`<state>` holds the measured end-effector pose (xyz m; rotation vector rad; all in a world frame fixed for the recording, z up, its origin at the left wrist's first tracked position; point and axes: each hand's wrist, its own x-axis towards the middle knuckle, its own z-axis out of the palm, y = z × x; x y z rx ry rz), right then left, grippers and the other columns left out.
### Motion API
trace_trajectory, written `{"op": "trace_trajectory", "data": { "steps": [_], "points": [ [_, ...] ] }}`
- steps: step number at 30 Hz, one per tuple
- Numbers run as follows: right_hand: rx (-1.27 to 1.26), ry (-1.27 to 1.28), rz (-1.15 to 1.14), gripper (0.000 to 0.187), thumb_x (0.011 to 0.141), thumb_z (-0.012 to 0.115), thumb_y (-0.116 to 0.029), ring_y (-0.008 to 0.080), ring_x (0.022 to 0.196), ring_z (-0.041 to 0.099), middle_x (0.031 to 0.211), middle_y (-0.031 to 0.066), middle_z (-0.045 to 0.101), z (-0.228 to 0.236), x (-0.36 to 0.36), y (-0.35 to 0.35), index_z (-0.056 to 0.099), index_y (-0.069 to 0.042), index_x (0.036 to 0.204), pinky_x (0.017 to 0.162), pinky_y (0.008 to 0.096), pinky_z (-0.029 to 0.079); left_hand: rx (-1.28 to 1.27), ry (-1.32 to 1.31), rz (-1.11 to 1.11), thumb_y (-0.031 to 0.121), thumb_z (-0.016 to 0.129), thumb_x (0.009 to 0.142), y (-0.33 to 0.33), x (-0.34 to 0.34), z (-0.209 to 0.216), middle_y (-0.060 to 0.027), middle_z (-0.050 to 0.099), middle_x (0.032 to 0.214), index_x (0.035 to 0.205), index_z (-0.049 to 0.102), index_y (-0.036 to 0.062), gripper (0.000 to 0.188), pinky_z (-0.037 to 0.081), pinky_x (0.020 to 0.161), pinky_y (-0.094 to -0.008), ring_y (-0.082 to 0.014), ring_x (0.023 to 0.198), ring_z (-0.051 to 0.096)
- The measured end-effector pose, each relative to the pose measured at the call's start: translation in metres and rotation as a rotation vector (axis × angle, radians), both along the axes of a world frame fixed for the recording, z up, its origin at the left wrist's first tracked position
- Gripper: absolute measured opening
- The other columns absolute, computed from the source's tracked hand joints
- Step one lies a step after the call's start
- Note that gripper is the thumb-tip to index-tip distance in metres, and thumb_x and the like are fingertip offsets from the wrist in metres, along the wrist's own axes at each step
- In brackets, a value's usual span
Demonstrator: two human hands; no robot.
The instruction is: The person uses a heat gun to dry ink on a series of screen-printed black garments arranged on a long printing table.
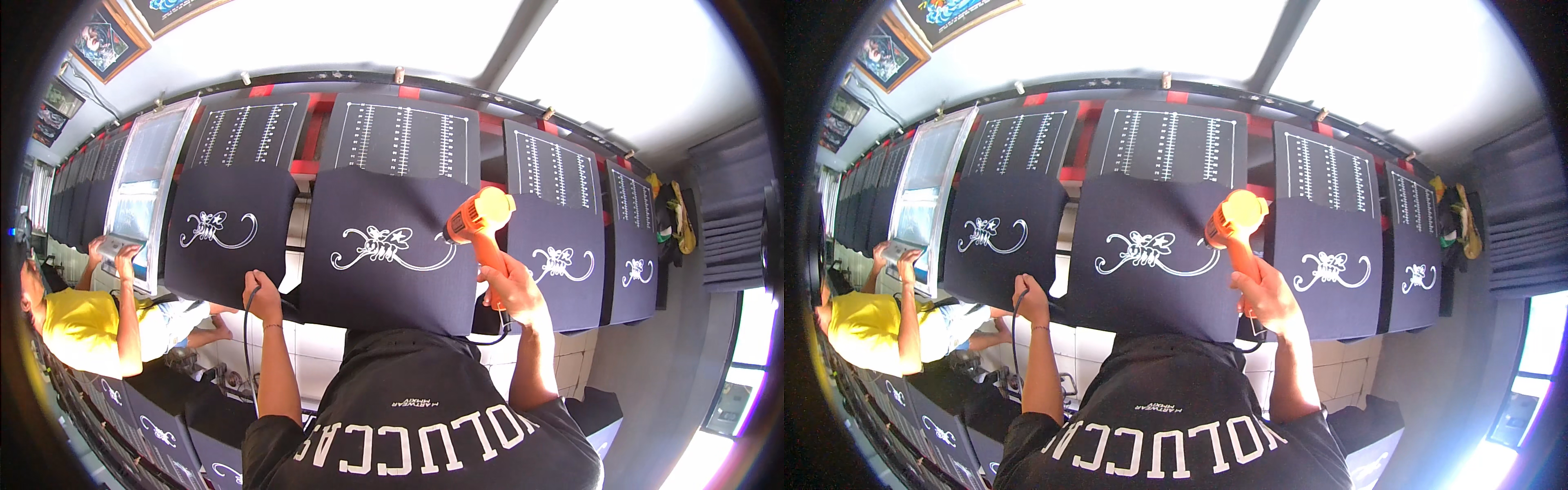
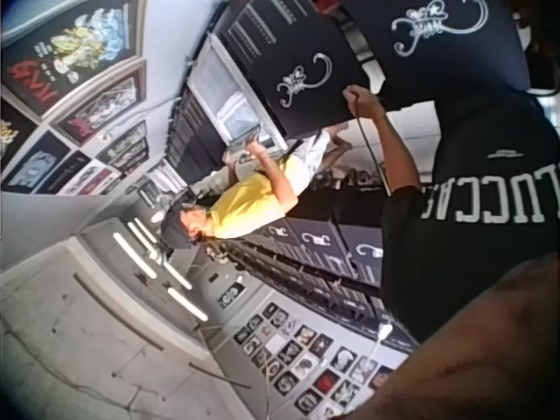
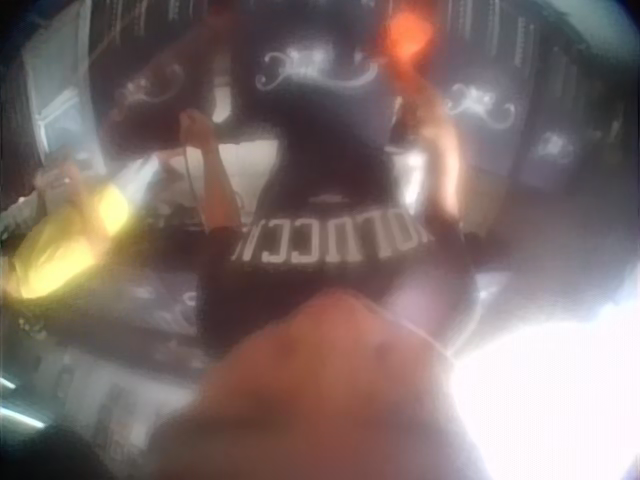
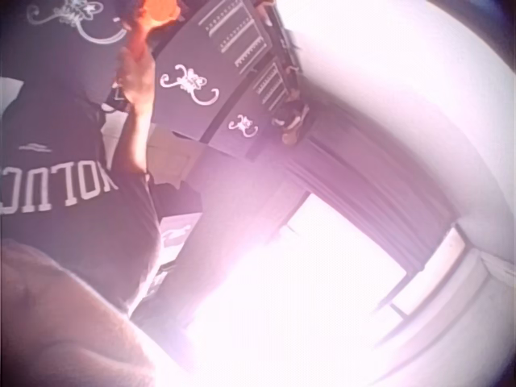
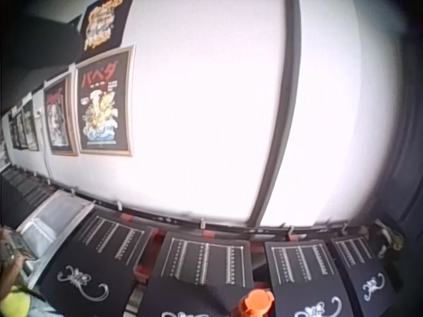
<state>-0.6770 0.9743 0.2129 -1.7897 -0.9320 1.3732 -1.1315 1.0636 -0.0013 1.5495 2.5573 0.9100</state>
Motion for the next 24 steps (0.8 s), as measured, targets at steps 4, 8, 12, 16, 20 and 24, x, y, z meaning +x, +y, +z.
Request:
{"op": "trace_trajectory", "data": {
  "steps": [4, 8, 12, 16, 20, 24],
  "points": [
    [-0.037, -0.016, 0.028, 0.023, 0.096, 0.063, -0.022, 0.0096, 0.056, 0.059, 0.072, 0.0032, 0.059, 0.005, 0.004, -0.003, 0.058, 0.0, 0.103, 0.05, 0.0255, 0.047, 0.001, -0.011, 0.0, 0.025, 0.05, 0.098, -0.001, -0.001, -0.001, -0.0177, 0.063, 0.065, 0.077, 0.057, 0.0052, 0.03, 0.045, 0.058, -0.0505, -0.0417, 0.063, 0.063],
    [-0.06, -0.031, 0.043, 0.032, 0.096, 0.059, -0.02, 0.0097, 0.058, 0.06, 0.089, 0.0052, 0.064, 0.002, 0.008, -0.011, 0.058, 0.001, 0.12, 0.055, 0.0258, 0.05, -0.005, -0.006, 0.004, 0.025, 0.05, 0.098, -0.001, 0.002, 0.002, -0.0179, 0.062, 0.065, 0.077, 0.056, 0.0049, 0.03, 0.045, 0.057, -0.0508, -0.0422, 0.063, 0.062],
    [-0.094, -0.012, 0.035, 0.035, 0.097, 0.059, -0.02, 0.0091, 0.058, 0.06, 0.09, 0.0054, 0.065, 0.007, 0.009, -0.018, 0.057, 0.001, 0.125, 0.055, 0.0251, 0.049, -0.002, 0.021, 0.004, 0.024, 0.05, 0.098, 0.0, 0.0, 0.0, -0.0183, 0.063, 0.065, 0.077, 0.057, 0.0045, 0.03, 0.045, 0.057, -0.0508, -0.0428, 0.063, 0.062],
    [-0.111, 0.0, 0.034, 0.034, 0.097, 0.06, -0.019, 0.009, 0.059, 0.06, 0.091, 0.0059, 0.066, 0.007, 0.01, -0.024, 0.056, 0.001, 0.124, 0.055, 0.0251, 0.049, 0.01, 0.05, 0.016, 0.025, 0.051, 0.098, 0.0, -0.001, -0.003, -0.0186, 0.063, 0.066, 0.078, 0.057, 0.0044, 0.03, 0.046, 0.058, -0.0506, -0.043, 0.063, 0.062],
    [-0.081, -0.025, -0.024, 0.027, 0.095, 0.063, -0.021, 0.0089, 0.057, 0.058, 0.07, 0.0015, 0.057, 0.01, -0.002, -0.029, 0.058, 0.002, 0.109, 0.052, 0.0243, 0.046, 0.002, 0.029, 0.02, 0.026, 0.051, 0.098, 0.0, 0.003, 0.001, -0.0187, 0.063, 0.066, 0.078, 0.058, 0.0044, 0.03, 0.046, 0.058, -0.0502, -0.0426, 0.063, 0.063],
    [-0.14, 0.027, 0.085, 0.03, 0.096, 0.061, -0.02, 0.0095, 0.06, 0.061, 0.091, 0.0061, 0.066, 0.01, 0.007, -0.033, 0.056, 0.002, 0.118, 0.053, 0.0245, 0.048, 0.001, 0.029, 0.019, 0.026, 0.05, 0.098, -0.002, 0.002, 0.002, -0.0185, 0.063, 0.066, 0.079, 0.058, 0.0044, 0.03, 0.046, 0.058, -0.0501, -0.0422, 0.063, 0.063]
  ]
}}
